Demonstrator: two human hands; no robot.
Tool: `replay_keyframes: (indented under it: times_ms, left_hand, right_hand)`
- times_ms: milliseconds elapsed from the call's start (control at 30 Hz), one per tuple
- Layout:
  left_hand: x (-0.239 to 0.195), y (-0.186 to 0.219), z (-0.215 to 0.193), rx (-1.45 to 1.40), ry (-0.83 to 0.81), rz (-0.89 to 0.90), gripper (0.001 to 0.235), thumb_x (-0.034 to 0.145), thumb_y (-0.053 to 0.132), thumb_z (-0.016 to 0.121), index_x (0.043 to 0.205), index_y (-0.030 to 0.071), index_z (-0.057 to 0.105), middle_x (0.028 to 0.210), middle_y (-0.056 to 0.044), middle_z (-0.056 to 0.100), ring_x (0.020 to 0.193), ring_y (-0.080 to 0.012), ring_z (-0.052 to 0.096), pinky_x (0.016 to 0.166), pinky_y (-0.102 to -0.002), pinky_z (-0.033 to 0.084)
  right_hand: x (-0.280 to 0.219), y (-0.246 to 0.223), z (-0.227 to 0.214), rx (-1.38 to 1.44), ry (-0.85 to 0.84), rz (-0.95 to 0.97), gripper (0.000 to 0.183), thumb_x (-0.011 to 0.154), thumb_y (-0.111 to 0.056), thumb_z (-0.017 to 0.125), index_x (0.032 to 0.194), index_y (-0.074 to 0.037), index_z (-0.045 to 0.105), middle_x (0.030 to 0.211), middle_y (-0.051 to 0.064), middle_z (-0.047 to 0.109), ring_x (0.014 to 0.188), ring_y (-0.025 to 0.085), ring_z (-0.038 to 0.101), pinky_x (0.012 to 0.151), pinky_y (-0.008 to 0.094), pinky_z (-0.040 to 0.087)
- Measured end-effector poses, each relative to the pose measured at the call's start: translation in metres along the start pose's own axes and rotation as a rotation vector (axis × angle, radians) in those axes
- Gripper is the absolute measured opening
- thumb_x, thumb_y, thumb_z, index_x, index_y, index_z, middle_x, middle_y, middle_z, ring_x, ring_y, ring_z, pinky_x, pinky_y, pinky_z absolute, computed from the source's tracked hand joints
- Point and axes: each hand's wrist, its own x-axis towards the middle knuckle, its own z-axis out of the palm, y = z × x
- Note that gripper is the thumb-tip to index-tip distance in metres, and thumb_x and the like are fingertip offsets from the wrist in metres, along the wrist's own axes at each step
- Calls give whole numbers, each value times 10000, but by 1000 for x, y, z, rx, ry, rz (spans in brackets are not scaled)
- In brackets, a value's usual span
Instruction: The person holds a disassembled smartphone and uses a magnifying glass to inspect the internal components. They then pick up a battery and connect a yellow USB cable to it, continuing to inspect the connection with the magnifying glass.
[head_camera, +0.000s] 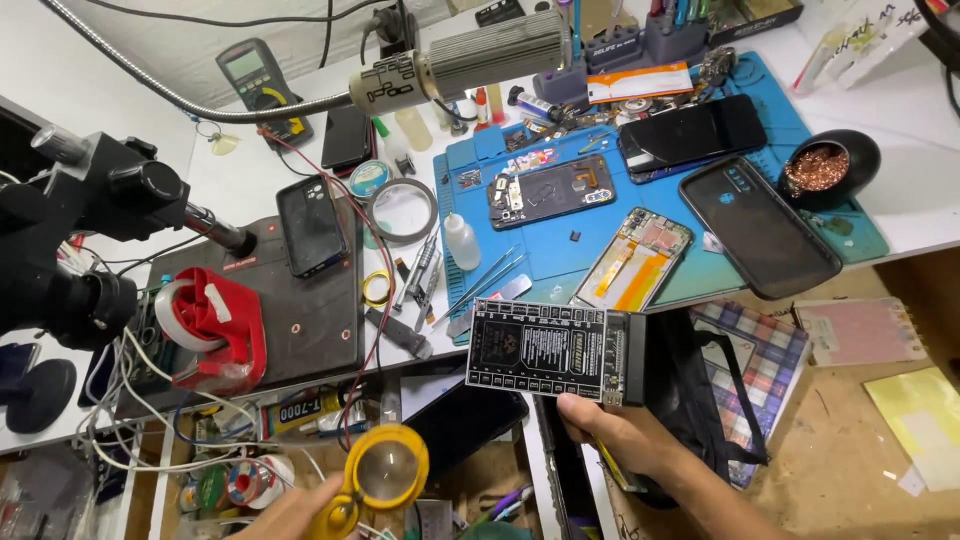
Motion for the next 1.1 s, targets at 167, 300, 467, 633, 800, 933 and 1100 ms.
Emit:
replay_keyframes:
  times_ms: [167,300,467,633,800,933,1100]
  left_hand:
    - [-39,123,48,41,1045,306,891,696,602,840,1490,468,458,1233,113,781,1169,-90,742,1003,-439,552]
    - [5,202,45,-343,1274,1229,629,835,192,806,1394,184,517,789,-37,737,502,-76,582,437,-226,536]
    - [37,216,49,-346,1313,1389,540,761,61,871,1253,154,670,808,-72,736,625,-167,684,547,-242,559]
    - [50,200,51,-308,1264,1285,529,717,65,903,1200,137,700,763,-29,720,573,-103,634,506,-188,507]
    - [53,198,46,-276,1197,1284,485,749,67,874,1198,120,700,779,-16,726,578,-117,640,516,-210,507]
    - [55,196,45,-248,1198,1288,500,790,37,846,1249,115,665,792,-33,708,588,-132,628,521,-224,509]
    - [60,193,43,-254,1229,1291,471,790,46,846,1224,106,674,794,-22,707,590,-124,625,530,-209,508]
  right_hand:
    - [-4,-6,1,-146,159,195,495,969,-565,529,752,-122,579,772,9,554,759,160,523,850,304,381]
    - [24,51,-24,-67,-70,-13,391,1022,-482,391,1210,-178,549,1077,17,491,929,157,460,910,312,408]
    - [48,83,-56,-82,-55,-15,651,953,-536,415,1463,-161,570,1390,50,611,1202,170,554,1094,332,450]
    - [16,12,-22,-337,213,399,781,621,-816,425,998,-256,817,1180,-21,819,1060,154,747,1013,290,535]
    - [23,31,-28,-287,222,411,736,662,-769,462,1024,-239,823,1194,-7,820,1086,163,748,1037,310,532]
    - [26,49,-30,-234,221,387,679,715,-707,511,1058,-215,830,1212,12,822,1120,176,749,1067,336,528]
    - [30,56,-35,-192,218,342,622,768,-645,559,1091,-192,837,1229,31,824,1153,188,750,1097,363,524]
